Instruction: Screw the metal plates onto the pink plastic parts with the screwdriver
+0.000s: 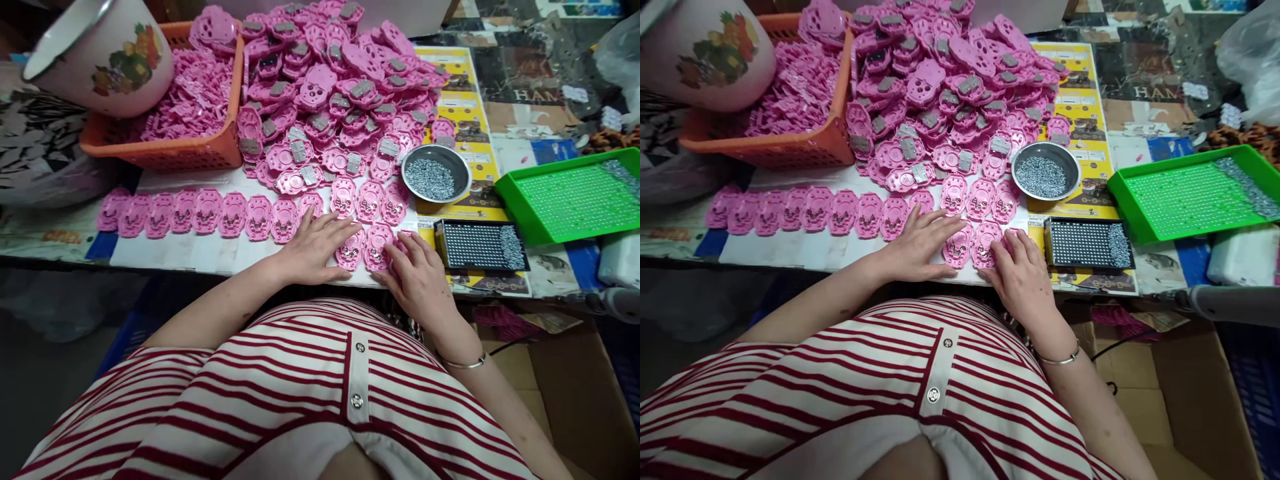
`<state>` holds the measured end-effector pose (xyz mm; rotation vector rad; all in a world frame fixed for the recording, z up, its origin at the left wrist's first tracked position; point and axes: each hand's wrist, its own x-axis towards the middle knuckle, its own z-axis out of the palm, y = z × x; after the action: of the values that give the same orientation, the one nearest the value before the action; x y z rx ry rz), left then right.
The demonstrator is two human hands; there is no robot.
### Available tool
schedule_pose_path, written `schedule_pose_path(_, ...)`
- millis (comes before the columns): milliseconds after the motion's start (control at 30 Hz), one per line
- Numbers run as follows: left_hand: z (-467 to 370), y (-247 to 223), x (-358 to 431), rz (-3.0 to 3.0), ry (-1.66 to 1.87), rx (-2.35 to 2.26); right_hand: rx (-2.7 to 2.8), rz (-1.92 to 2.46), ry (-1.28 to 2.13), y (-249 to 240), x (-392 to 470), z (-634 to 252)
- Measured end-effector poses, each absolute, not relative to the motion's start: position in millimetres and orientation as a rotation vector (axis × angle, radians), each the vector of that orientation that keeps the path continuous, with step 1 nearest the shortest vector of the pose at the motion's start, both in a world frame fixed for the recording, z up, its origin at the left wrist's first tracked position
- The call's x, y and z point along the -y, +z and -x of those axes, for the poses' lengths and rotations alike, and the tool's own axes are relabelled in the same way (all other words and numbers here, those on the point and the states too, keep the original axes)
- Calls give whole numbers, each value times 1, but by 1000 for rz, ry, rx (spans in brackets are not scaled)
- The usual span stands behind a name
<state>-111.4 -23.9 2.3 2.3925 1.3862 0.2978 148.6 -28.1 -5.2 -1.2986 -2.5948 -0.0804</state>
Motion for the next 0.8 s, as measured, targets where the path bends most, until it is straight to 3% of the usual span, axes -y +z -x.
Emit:
schedule_pose_path(267, 146, 1, 11, -2399, 465, -1916, 2684, 1051, -70, 6, 25, -126)
schedule_pose_path(800, 148, -11, 30, -2396, 459, -1909, 2793, 885, -132, 12, 10, -90)
